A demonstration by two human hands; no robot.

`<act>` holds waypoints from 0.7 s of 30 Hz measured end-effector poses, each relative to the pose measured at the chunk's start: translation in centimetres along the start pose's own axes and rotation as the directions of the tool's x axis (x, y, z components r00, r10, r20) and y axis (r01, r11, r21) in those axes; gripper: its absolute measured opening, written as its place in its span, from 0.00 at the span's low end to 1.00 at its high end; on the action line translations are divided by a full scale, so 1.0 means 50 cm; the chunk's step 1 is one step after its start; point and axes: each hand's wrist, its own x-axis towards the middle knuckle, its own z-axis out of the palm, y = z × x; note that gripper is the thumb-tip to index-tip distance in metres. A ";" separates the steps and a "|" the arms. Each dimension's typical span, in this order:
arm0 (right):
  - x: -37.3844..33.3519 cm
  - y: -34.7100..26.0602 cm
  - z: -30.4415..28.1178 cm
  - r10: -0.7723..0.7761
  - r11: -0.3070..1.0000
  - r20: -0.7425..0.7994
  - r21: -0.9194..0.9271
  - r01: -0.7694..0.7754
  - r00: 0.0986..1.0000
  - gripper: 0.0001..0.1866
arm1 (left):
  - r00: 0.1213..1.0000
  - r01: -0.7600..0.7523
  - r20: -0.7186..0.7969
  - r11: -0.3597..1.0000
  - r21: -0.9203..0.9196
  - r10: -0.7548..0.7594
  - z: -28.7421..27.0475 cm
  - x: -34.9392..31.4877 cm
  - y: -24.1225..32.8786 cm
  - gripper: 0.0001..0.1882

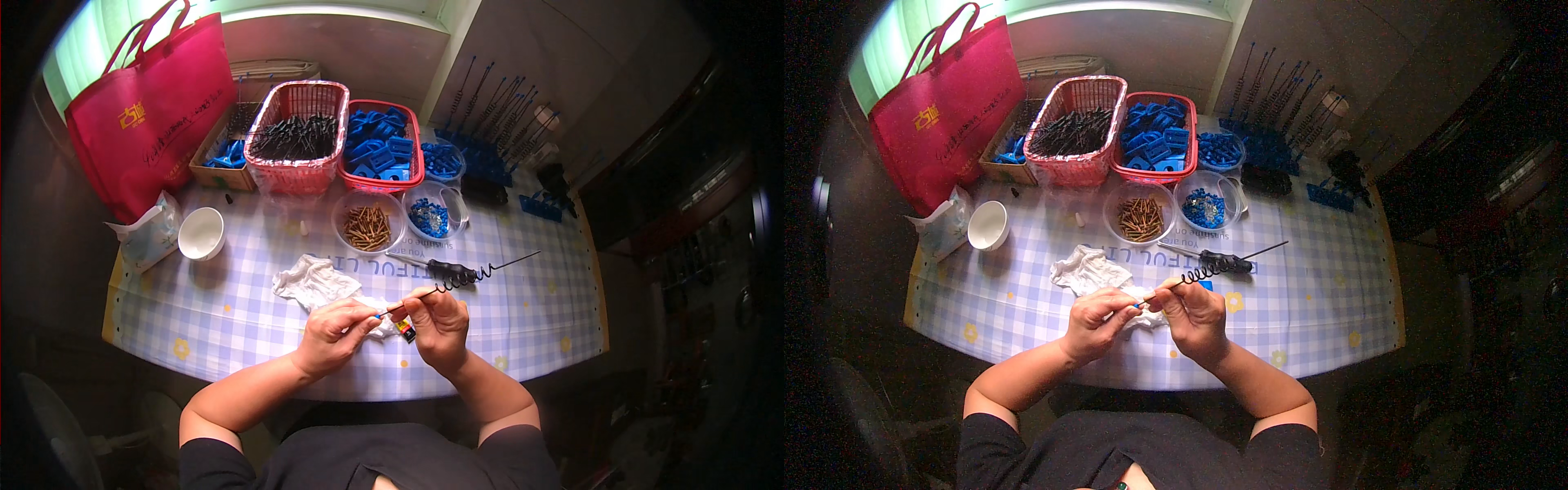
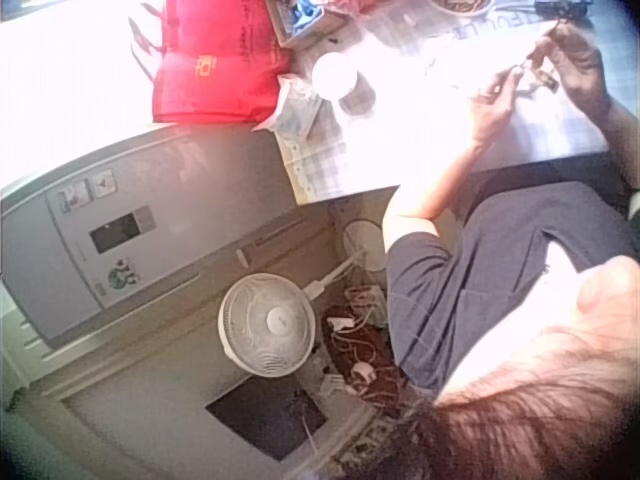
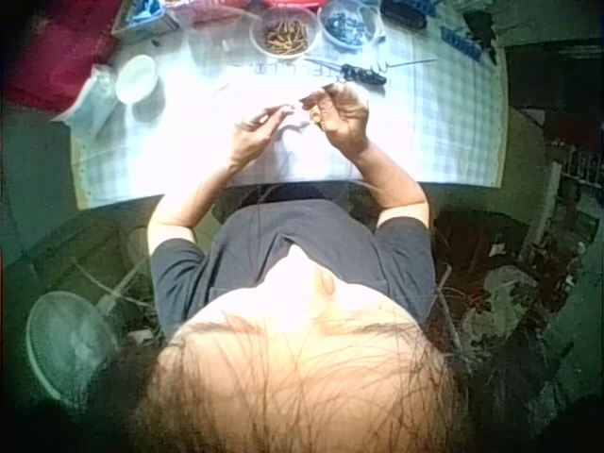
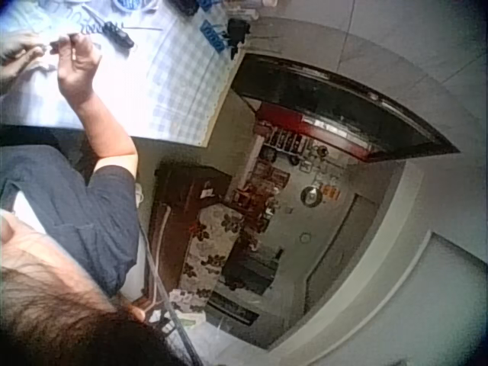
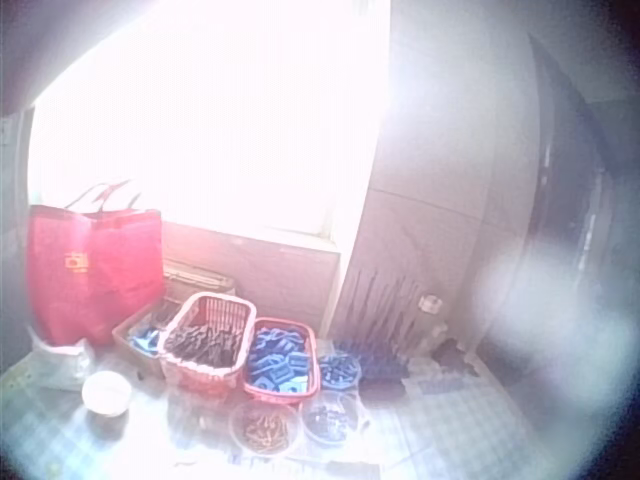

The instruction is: The person assembles small electrical components by hand, joining them with glue and small plastic parts on a workbench.

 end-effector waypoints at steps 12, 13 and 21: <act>0.006 0.002 -0.004 0.017 0.999 -0.012 0.049 -0.016 1.000 0.04 | 0.999 -0.053 -0.006 0.999 -0.013 0.053 0.003 0.007 -0.005 0.06; 0.009 -0.004 -0.004 0.016 0.998 -0.017 0.065 -0.015 1.000 0.04 | 0.999 -0.044 -0.005 0.999 -0.031 0.044 0.003 0.008 -0.004 0.06; 0.010 -0.007 -0.001 0.082 0.983 -0.039 0.171 -0.074 0.996 0.05 | 0.999 -0.042 0.002 0.997 -0.063 0.042 0.001 0.010 -0.002 0.06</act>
